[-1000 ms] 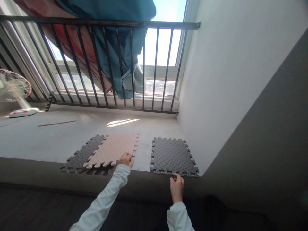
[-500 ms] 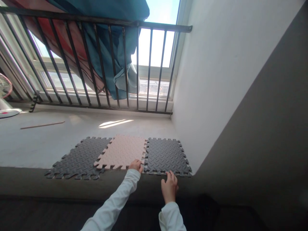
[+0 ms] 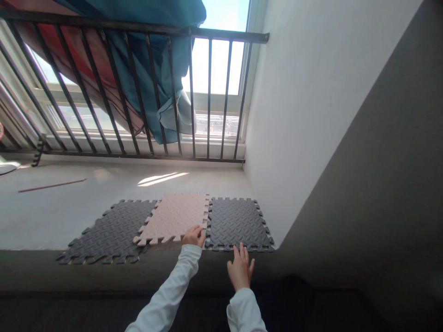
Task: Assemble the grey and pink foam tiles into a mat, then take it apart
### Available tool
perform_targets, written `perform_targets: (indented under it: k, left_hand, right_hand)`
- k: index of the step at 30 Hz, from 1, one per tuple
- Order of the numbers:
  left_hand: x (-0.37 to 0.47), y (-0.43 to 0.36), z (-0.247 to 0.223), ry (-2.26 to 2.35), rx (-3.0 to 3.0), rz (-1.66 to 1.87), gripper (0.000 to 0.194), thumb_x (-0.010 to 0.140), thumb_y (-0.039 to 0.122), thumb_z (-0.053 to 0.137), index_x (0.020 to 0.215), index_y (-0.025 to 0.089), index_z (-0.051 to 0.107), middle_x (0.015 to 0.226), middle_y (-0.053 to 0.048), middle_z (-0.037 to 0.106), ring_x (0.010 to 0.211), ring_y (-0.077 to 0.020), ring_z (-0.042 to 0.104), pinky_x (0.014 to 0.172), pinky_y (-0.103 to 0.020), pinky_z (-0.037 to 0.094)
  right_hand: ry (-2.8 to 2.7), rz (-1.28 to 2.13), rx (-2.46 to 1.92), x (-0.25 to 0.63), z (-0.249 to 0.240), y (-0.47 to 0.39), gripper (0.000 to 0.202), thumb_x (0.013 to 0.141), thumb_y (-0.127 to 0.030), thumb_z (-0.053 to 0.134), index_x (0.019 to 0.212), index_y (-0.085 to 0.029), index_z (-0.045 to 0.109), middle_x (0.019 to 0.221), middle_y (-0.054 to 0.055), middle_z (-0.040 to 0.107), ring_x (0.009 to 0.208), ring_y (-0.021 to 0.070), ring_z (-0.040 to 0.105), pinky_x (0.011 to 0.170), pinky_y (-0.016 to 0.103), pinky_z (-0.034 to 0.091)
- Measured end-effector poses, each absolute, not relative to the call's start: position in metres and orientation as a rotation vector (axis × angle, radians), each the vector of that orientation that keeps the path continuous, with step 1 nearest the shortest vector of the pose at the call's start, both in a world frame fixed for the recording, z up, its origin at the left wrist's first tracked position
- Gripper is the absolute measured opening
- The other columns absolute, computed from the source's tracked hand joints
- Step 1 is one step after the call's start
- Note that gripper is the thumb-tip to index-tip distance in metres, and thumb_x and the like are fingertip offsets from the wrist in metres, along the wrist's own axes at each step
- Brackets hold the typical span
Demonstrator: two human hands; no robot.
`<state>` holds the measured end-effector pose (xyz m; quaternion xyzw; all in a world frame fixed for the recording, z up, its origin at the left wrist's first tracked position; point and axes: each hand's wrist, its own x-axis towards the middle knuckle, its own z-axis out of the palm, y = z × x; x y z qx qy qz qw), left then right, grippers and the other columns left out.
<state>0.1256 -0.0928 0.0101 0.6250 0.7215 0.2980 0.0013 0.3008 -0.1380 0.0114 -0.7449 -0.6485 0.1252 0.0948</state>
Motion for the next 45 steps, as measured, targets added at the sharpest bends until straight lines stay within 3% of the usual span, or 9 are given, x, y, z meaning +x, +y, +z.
perform_targets:
  k: [12,17,24,33,38,42,45]
  left_hand:
    - [0.140,-0.092,-0.009,2.135,2.021,0.327,0.026,0.074,0.020,0.046,0.093,0.020,0.063,0.111,-0.006,0.057,0.099,-0.0159,0.051,0.091,-0.024,0.036]
    - [0.142,-0.087,0.000,2.097,1.986,0.071,0.026,0.073,0.018,0.046,0.096,0.018,0.058,0.107,-0.008,0.054,0.095,-0.0162,0.051,0.083,-0.025,0.038]
    - [0.143,-0.084,0.010,2.037,1.982,-0.070,0.025,0.070,0.020,0.047,0.093,0.021,0.058,0.111,-0.006,0.049,0.090,-0.0176,0.052,0.075,-0.028,0.041]
    - [0.146,-0.085,0.022,2.041,1.930,-0.092,0.016,0.068,0.020,0.052,0.081,0.020,0.060,0.110,-0.004,0.050,0.086,-0.0148,0.052,0.076,-0.025,0.039]
    - [0.157,-0.097,0.026,2.108,1.900,-0.042,0.020,0.069,0.023,0.052,0.088,0.020,0.059,0.107,-0.006,0.052,0.088,-0.0161,0.052,0.077,-0.027,0.040]
    - [0.160,-0.098,0.038,2.118,1.913,-0.070,0.025,0.066,0.027,0.053,0.088,0.019,0.062,0.111,-0.010,0.052,0.099,-0.0246,0.048,0.080,-0.036,0.040]
    - [0.157,-0.092,0.040,2.134,1.963,-0.063,0.042,0.070,0.034,0.047,0.108,0.019,0.057,0.123,-0.012,0.047,0.112,-0.0282,0.040,0.086,-0.042,0.037]
  right_hand:
    - [-1.946,0.290,-2.193,0.298,0.009,-0.137,0.055,0.067,-0.014,0.035,0.121,-0.015,0.046,0.137,0.008,0.031,0.128,0.0228,0.019,0.102,0.050,0.010]
    - [-1.948,0.333,-2.212,0.297,0.013,-0.138,0.055,0.067,-0.015,0.035,0.122,-0.016,0.045,0.137,0.007,0.030,0.127,0.0230,0.020,0.101,0.051,0.010]
    - [-1.940,0.371,-2.206,0.299,0.013,-0.138,0.057,0.066,-0.015,0.036,0.122,-0.017,0.044,0.138,0.006,0.029,0.127,0.0238,0.020,0.101,0.052,0.010]
    - [-1.922,0.391,-2.198,0.299,0.013,-0.137,0.057,0.065,-0.015,0.038,0.122,-0.016,0.045,0.137,0.007,0.030,0.127,0.0232,0.020,0.103,0.046,0.011]
    - [-1.871,0.385,-2.193,0.299,0.015,-0.141,0.053,0.067,-0.014,0.036,0.118,-0.018,0.050,0.136,0.006,0.033,0.126,0.0232,0.023,0.101,0.047,0.016]
    - [-1.849,0.372,-2.189,0.301,0.017,-0.142,0.053,0.067,-0.013,0.036,0.119,-0.017,0.049,0.134,0.006,0.035,0.125,0.0222,0.026,0.101,0.045,0.017]
    - [-1.843,0.361,-2.187,0.301,0.017,-0.142,0.053,0.068,-0.014,0.036,0.119,-0.016,0.048,0.133,0.007,0.037,0.124,0.0221,0.027,0.101,0.044,0.019]
